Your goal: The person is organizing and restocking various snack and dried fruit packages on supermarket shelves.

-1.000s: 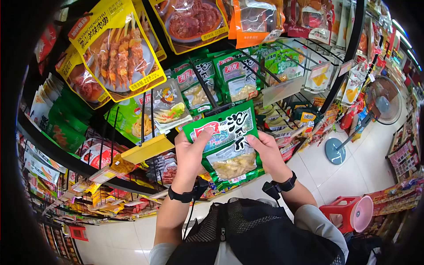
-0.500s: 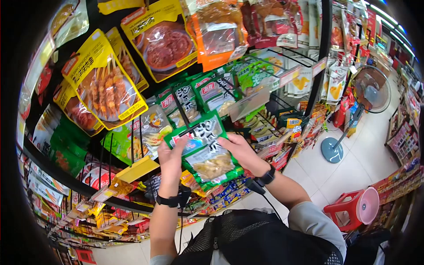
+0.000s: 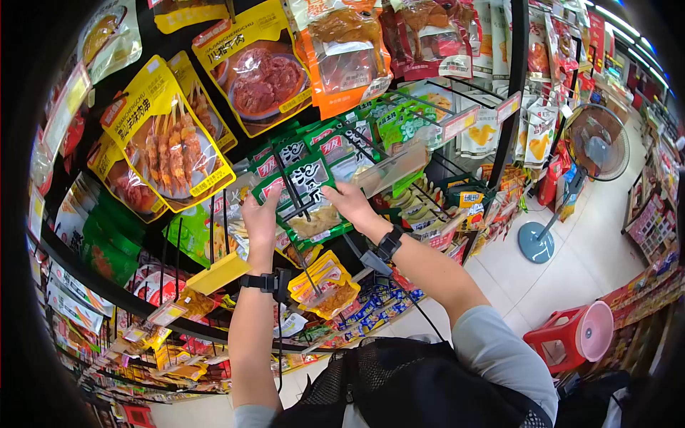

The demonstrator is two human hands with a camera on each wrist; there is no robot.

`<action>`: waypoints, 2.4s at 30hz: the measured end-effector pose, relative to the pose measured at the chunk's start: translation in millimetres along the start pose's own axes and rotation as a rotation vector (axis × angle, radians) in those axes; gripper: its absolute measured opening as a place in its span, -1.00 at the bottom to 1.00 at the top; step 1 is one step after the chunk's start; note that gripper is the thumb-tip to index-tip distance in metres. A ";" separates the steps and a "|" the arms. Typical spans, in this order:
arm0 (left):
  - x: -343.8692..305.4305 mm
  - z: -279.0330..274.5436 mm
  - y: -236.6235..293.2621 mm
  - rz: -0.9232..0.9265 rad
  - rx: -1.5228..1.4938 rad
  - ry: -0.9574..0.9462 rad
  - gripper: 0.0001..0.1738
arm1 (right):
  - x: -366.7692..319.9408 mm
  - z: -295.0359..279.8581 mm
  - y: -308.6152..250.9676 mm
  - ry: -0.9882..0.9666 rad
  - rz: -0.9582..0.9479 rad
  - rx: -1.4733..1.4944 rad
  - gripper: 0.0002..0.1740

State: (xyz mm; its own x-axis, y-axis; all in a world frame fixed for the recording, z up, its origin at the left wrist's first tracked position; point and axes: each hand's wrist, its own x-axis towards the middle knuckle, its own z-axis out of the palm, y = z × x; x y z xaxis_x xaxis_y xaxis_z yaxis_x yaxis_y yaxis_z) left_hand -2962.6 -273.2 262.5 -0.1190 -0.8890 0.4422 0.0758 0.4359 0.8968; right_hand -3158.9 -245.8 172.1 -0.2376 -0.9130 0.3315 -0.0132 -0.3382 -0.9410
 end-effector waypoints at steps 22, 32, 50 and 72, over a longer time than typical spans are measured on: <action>-252.5 -51.5 -43.1 -0.495 0.001 -0.198 -0.80 | -219.0 -49.4 -23.9 -0.297 0.238 -0.024 -0.83; -268.8 -59.9 -41.3 -0.479 0.131 -0.158 -0.79 | -206.5 -30.3 -15.7 -0.447 0.207 -0.143 -0.83; -174.7 -75.0 168.5 0.286 0.238 -0.510 -0.88 | -137.3 -81.7 -238.3 -0.646 -0.643 -0.468 -0.81; 22.6 -133.9 276.4 -0.155 0.478 0.060 -0.42 | 75.4 73.1 -319.5 -0.618 -0.323 -0.395 -0.42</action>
State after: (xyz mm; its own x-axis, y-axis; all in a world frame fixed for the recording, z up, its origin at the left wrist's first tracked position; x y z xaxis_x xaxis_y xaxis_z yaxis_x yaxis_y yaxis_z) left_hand -2811.8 -191.6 518.3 -0.0345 -0.9487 0.3143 -0.4015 0.3011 0.8649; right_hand -3101.6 -223.2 502.7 0.4158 -0.7841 0.4608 -0.3601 -0.6072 -0.7082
